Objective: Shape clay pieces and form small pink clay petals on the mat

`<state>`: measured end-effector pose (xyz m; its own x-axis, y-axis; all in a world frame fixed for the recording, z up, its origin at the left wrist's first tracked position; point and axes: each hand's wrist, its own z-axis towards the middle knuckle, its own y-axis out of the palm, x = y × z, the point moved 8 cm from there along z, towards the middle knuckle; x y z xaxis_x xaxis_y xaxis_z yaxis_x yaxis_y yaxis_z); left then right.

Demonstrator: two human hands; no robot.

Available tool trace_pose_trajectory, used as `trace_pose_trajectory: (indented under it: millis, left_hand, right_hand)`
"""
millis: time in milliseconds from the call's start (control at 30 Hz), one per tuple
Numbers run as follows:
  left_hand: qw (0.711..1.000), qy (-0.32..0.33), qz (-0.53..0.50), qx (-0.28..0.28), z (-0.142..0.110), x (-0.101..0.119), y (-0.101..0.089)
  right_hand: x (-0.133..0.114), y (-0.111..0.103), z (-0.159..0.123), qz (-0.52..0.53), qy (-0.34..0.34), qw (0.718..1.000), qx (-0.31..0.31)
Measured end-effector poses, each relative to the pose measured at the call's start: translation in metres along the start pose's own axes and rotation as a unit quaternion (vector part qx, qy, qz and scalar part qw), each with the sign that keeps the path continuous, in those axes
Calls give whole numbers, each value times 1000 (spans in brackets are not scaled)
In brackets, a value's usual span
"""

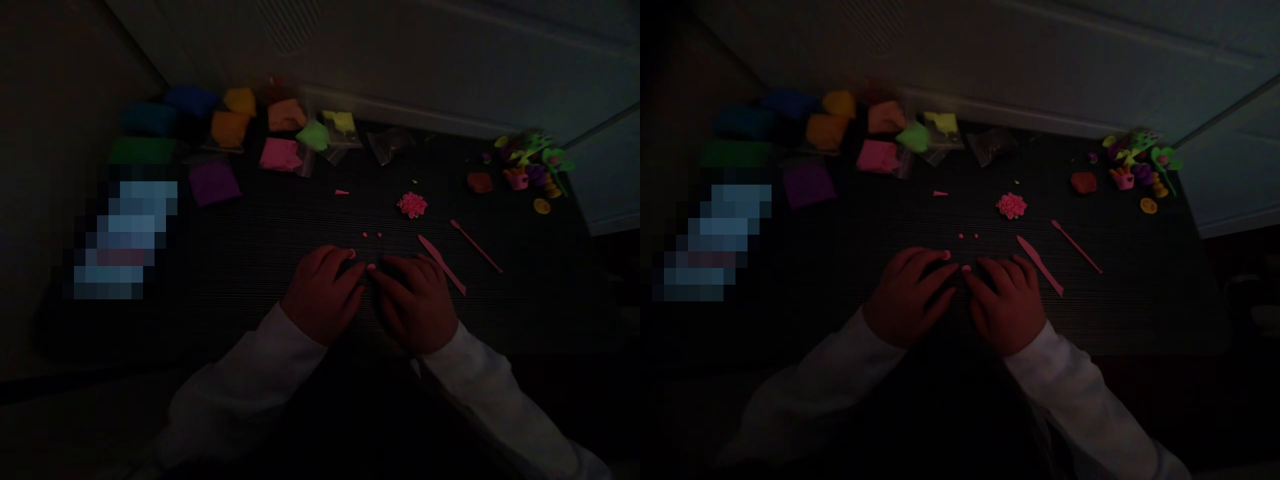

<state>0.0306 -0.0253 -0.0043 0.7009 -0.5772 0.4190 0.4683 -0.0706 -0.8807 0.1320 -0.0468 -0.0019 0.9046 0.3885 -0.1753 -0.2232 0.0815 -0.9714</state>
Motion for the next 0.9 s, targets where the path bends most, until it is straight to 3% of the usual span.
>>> trace_pose_trajectory:
  millis: [300,600,800,900]
  left_hand:
    - [1000,-2,-2,5,0,0,-1]
    - [1000,1,4,5,0,0,-1]
    - [1000,12,2,20,-1,0,-3]
    - [1000,20,3,15,-1,1,-2]
  right_hand:
    - [1,-2,-1,4,0,1000,20]
    - [0,2,-1,-14,2,1000,-6]
    - [3,-7,-2,31,6,998,59]
    - [3,-7,-2,27,4,998,60]
